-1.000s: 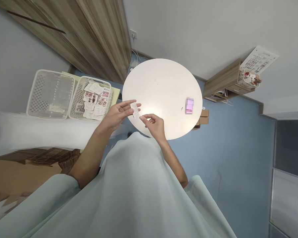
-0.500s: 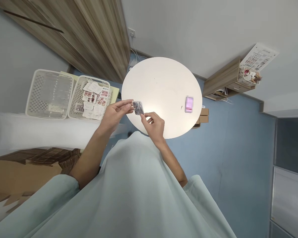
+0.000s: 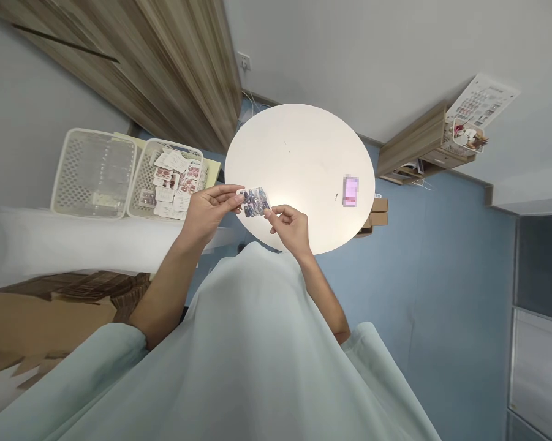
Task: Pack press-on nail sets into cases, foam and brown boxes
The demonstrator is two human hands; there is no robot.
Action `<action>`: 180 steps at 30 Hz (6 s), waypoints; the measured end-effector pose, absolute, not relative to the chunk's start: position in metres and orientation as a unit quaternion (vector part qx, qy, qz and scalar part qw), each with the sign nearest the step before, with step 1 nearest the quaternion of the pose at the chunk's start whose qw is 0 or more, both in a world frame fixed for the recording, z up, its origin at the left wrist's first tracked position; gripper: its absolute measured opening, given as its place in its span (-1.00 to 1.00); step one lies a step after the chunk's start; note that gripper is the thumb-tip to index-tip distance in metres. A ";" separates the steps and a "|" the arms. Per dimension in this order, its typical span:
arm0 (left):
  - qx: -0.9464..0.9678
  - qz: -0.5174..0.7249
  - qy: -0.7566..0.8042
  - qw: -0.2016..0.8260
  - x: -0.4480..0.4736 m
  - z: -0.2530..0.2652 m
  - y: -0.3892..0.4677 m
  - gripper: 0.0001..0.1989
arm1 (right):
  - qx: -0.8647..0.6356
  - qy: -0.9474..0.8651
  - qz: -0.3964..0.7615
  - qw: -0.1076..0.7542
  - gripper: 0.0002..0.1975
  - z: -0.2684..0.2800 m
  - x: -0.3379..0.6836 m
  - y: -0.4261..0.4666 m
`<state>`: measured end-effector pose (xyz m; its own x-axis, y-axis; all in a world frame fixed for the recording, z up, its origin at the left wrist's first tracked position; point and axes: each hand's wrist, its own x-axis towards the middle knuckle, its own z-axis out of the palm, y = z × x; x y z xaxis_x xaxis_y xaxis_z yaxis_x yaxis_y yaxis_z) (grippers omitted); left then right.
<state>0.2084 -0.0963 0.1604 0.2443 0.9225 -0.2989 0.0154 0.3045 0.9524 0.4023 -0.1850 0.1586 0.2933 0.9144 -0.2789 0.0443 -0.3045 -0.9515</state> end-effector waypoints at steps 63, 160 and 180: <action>0.578 0.265 0.578 0.511 0.255 0.083 -0.139 -0.32 | -0.640 -0.317 0.523 0.465 -0.57 0.053 0.440 -0.184; 0.560 0.319 0.380 0.663 0.178 0.112 -0.100 -0.40 | -0.528 -0.375 0.614 0.452 0.18 0.102 0.384 -0.157; 0.536 0.179 0.379 0.733 0.247 0.108 -0.144 -0.42 | -0.519 -0.385 0.648 0.403 -0.02 0.096 0.474 -0.223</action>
